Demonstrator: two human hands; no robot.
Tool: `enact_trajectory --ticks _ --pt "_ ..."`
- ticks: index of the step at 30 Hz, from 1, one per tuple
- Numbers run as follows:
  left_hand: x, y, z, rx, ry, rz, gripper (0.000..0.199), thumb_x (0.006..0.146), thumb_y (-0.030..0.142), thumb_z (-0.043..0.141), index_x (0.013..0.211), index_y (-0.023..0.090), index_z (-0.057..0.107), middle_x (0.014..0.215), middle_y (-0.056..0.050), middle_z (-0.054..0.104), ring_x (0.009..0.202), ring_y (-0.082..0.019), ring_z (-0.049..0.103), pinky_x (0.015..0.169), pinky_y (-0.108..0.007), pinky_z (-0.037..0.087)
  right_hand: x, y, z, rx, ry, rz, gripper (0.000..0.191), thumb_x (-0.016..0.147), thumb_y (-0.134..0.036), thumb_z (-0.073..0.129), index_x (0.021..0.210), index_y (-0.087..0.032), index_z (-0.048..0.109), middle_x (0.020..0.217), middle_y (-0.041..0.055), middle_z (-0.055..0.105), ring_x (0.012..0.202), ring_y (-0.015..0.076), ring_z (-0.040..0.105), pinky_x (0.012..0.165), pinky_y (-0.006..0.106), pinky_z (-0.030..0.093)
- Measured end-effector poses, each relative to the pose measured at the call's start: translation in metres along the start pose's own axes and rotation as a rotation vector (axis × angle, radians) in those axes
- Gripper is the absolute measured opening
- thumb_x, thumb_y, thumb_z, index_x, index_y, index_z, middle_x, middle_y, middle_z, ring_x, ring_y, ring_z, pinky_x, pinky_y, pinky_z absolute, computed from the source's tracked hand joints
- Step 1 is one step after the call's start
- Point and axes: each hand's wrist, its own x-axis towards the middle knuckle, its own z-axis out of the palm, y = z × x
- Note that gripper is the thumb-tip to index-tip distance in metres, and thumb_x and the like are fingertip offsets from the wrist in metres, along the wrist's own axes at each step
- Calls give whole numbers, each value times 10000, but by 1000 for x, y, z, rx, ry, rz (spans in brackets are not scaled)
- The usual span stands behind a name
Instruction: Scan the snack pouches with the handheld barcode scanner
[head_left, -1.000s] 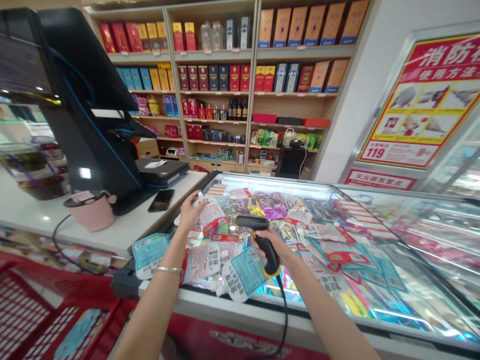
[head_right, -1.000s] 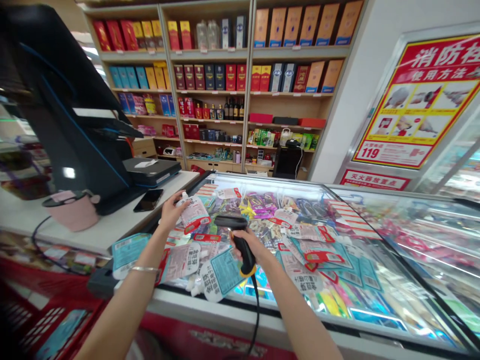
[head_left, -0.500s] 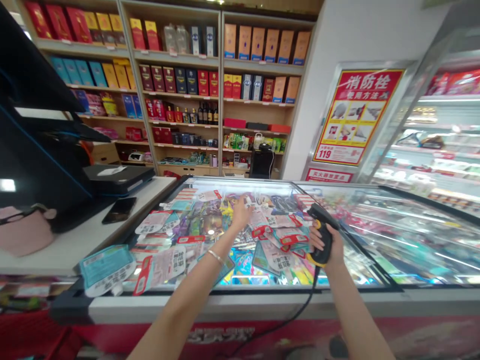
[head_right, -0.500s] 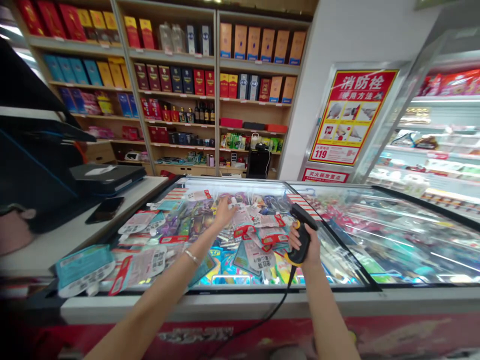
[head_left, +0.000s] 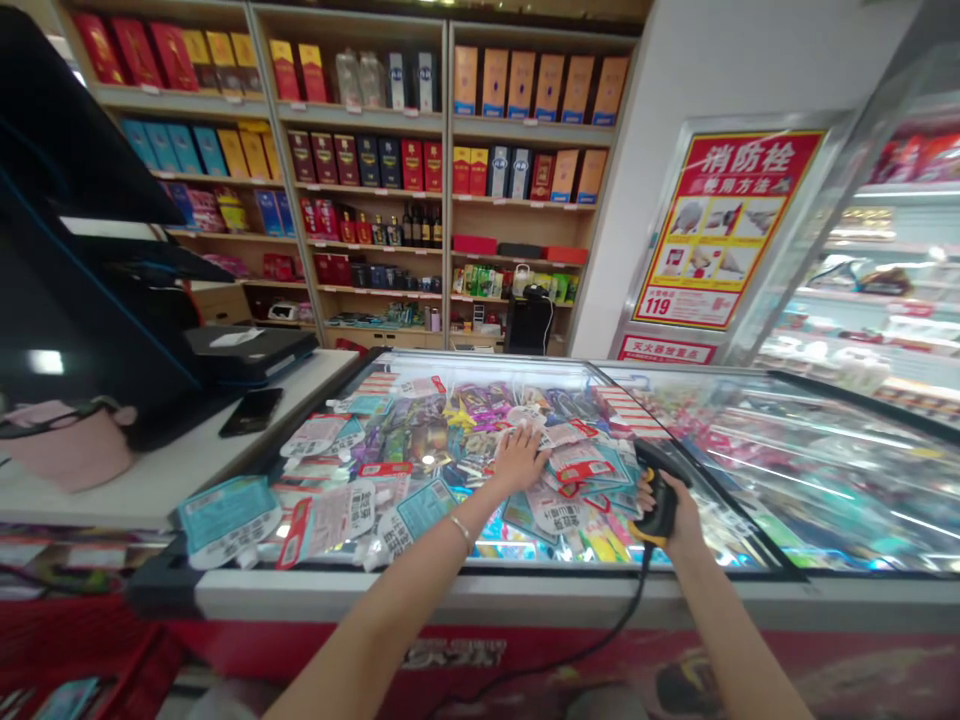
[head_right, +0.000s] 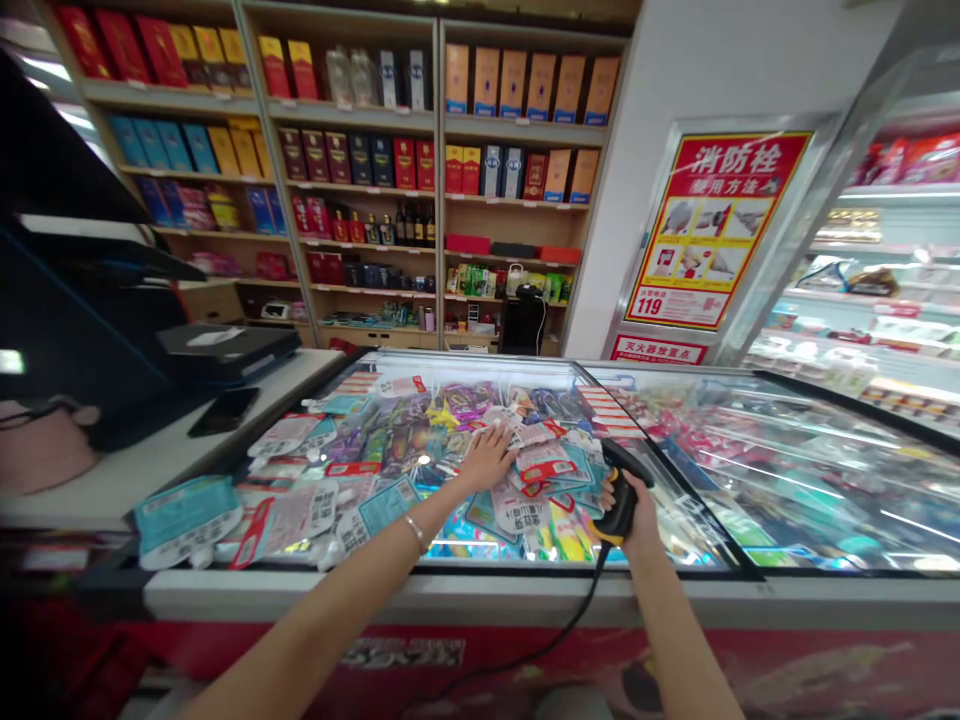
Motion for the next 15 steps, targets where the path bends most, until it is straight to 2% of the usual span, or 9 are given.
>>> enact_trajectory --ticks 3,5,6,8,11,13,15 --pt "6 -2 -6 -75 -62 -10 612 936 495 203 1451 184 311 1548 -80 225 1444 -231 128 1164 -459 107 -5 -3 5 0 13 -20 235 642 -292 680 758 -186 505 573 -54 430 409 57 386 346 153 396" --pt "10 -13 -21 -156 -74 -41 603 931 464 251 1447 158 316 1538 -107 248 1436 -233 166 1159 -435 156 -10 -9 15 -15 38 -45 224 641 -291 678 747 -185 511 573 -51 430 411 59 389 347 156 401" --pt "11 -24 -33 -192 -39 -60 599 925 450 287 1438 145 331 1527 -122 272 1430 -234 190 1154 -418 182 -13 -14 22 -30 42 -63 219 644 -291 677 744 -186 513 575 -49 433 413 61 394 349 158 404" --pt "6 -57 -67 -213 132 -100 582 896 425 385 1397 127 394 1499 -145 331 1417 -243 232 1147 -392 213 -20 -22 42 -59 11 -106 206 655 -288 675 752 -184 525 582 -45 438 417 64 399 352 160 404" --pt "-19 -124 -130 -76 384 -221 484 868 349 457 1293 121 495 1408 -162 457 1339 -246 379 1109 -376 287 -26 -27 86 -68 -136 -130 180 684 -284 657 785 -181 549 603 -43 442 415 59 381 349 156 393" --pt "-46 -172 -167 56 452 -427 443 854 295 469 1258 117 512 1305 -169 544 1239 -273 484 1044 -396 363 -25 -18 120 -67 -256 -100 162 701 -294 641 782 -182 555 596 -44 437 405 59 362 335 157 378" --pt "-76 -211 -194 177 448 -675 444 836 287 492 1236 96 520 1232 -208 575 1175 -322 528 978 -438 409 -19 3 155 -60 -371 -55 159 725 -311 622 791 -182 557 594 -42 443 403 59 361 336 155 373"
